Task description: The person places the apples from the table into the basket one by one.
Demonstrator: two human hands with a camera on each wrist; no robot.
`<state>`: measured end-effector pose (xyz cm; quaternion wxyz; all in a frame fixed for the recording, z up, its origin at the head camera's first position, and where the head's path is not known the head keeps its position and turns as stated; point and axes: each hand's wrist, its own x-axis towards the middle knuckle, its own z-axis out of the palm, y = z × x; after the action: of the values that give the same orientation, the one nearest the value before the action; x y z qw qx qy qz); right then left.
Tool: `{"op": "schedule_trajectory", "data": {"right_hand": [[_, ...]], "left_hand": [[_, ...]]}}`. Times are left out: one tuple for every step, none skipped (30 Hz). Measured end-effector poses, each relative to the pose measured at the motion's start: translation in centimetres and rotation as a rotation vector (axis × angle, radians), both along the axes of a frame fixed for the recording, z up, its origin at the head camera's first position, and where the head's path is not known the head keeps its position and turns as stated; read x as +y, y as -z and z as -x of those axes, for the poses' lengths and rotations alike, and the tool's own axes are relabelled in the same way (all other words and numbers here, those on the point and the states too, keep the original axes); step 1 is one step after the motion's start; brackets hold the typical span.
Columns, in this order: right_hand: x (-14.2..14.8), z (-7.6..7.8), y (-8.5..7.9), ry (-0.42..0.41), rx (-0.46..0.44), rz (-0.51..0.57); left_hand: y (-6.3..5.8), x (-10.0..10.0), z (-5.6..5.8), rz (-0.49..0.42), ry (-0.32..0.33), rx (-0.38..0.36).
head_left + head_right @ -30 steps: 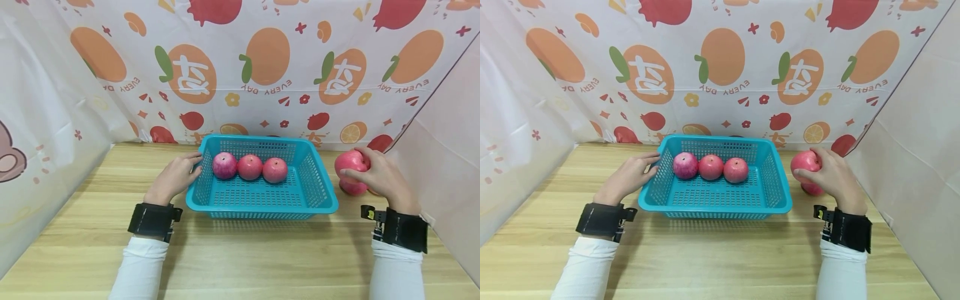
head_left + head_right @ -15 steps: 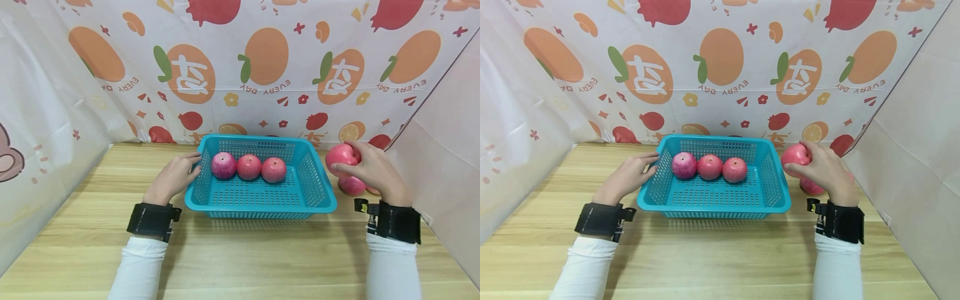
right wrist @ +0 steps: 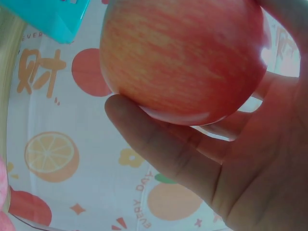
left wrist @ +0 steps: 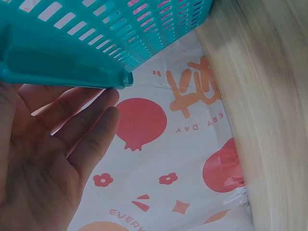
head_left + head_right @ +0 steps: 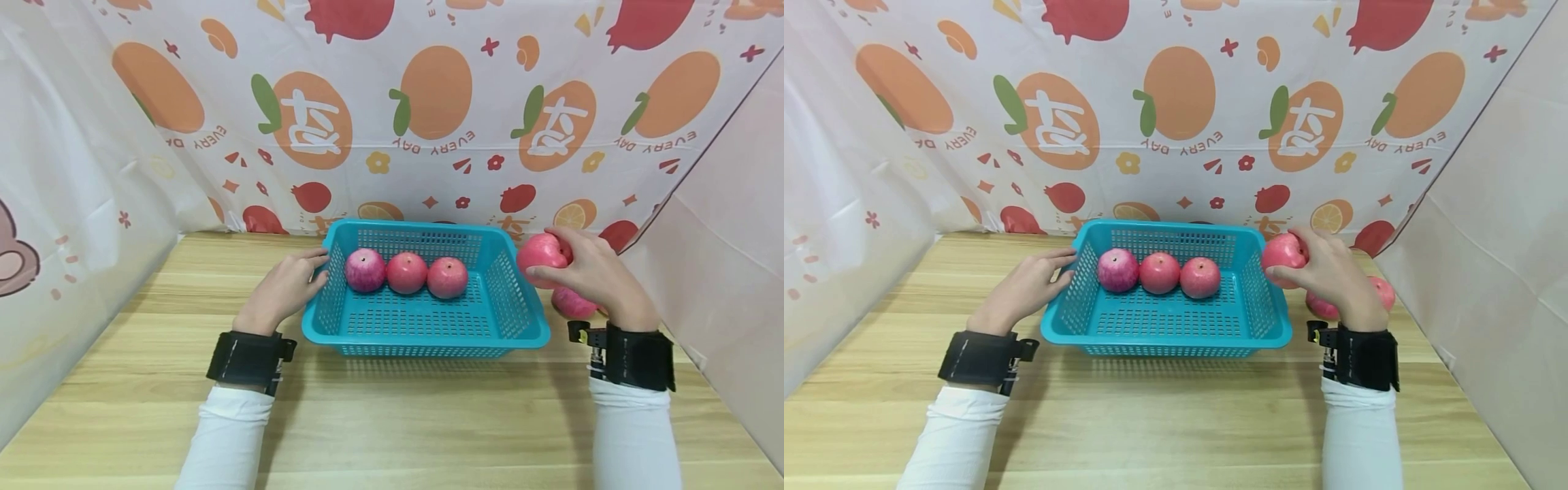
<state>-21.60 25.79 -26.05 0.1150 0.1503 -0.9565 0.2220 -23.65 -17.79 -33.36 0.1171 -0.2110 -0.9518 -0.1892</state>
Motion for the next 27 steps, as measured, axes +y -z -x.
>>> {"op": "schedule_trajectory", "data": {"right_hand": [[-0.1, 0.0, 0.0, -0.003, -0.002, -0.002], [-0.3, 0.1, -0.1, -0.008, -0.001, -0.005], [-0.4, 0.1, -0.1, -0.012, -0.002, -0.010], [-0.5, 0.1, -0.2, -0.015, -0.002, -0.014], [-0.6, 0.1, -0.2, -0.019, -0.004, -0.018], [-0.8, 0.2, -0.3, -0.023, -0.005, -0.020], [-0.9, 0.2, -0.3, -0.026, -0.008, -0.020], [-1.0, 0.2, -0.3, -0.030, -0.009, -0.020], [-1.1, 0.2, -0.3, -0.030, -0.012, -0.021], [-1.1, 0.2, -0.3, -0.032, -0.015, -0.018], [-1.2, 0.1, -0.2, -0.033, -0.016, -0.017], [-1.3, 0.1, -0.2, -0.031, -0.016, -0.018], [-1.3, 0.1, -0.2, -0.028, -0.015, -0.020], [-1.4, 0.0, -0.2, -0.024, -0.014, -0.022], [-1.4, 0.0, -0.1, -0.019, -0.012, -0.026], [-1.5, 0.0, -0.2, -0.016, -0.011, -0.031], [-1.6, 0.0, -0.2, -0.012, -0.009, -0.036], [-1.6, 0.0, -0.2, -0.008, -0.006, -0.041], [-1.7, 0.0, -0.2, -0.006, -0.004, -0.047], [-1.8, 0.0, -0.2, -0.006, -0.003, -0.054], [-1.8, 0.1, -0.3, -0.007, -0.002, -0.060], [-1.9, 0.1, -0.3, -0.009, -0.001, -0.065], [-2.0, 0.1, -0.3, -0.012, -0.002, -0.065], [-2.1, 0.1, -0.4, -0.015, -0.002, -0.068], [-2.2, 0.2, -0.4, -0.019, -0.003, -0.068], [-2.2, 0.2, -0.4, -0.025, -0.005, -0.065], [-2.3, 0.2, -0.5, -0.032, -0.006, -0.060]], "left_hand": [[0.0, 0.0, 0.0, -0.001, -0.002, 0.001], [0.0, 0.0, 0.0, -0.001, -0.002, 0.002], [0.0, 0.0, 0.0, -0.001, -0.005, 0.003], [0.0, 0.0, 0.0, -0.002, -0.007, 0.004], [0.0, 0.0, 0.0, -0.002, -0.009, 0.003], [0.0, 0.0, 0.0, -0.002, -0.011, 0.003], [0.0, 0.0, 0.0, -0.002, -0.012, 0.004], [0.1, 0.0, 0.0, -0.001, -0.011, 0.004], [0.1, -0.1, 0.0, -0.001, -0.011, 0.004], [0.1, -0.1, 0.0, -0.001, -0.008, 0.005], [0.1, -0.1, 0.0, 0.000, -0.006, 0.007], [0.1, -0.1, 0.0, 0.001, -0.004, 0.010], [0.2, -0.1, 0.0, 0.001, -0.004, 0.012], [0.2, -0.1, 0.0, 0.001, -0.004, 0.013], [0.2, 0.0, 0.0, 0.002, -0.004, 0.015], [0.2, 0.0, 0.0, 0.001, -0.005, 0.015], [0.2, 0.0, 0.0, 0.001, -0.008, 0.016], [0.2, 0.0, 0.0, 0.000, -0.008, 0.016], [0.2, 0.0, 0.0, -0.002, -0.011, 0.016], [0.2, 0.0, 0.0, -0.003, -0.012, 0.016], [0.2, 0.1, 0.0, -0.002, -0.013, 0.017], [0.1, 0.1, 0.0, -0.002, -0.013, 0.016], [0.1, 0.1, 0.0, -0.003, -0.014, 0.017], [0.1, 0.1, 0.0, -0.003, -0.013, 0.019], [0.1, 0.1, 0.0, -0.002, -0.014, 0.020], [0.1, 0.1, 0.0, -0.002, -0.011, 0.020], [0.1, 0.1, 0.0, 0.000, -0.011, 0.021]]}}
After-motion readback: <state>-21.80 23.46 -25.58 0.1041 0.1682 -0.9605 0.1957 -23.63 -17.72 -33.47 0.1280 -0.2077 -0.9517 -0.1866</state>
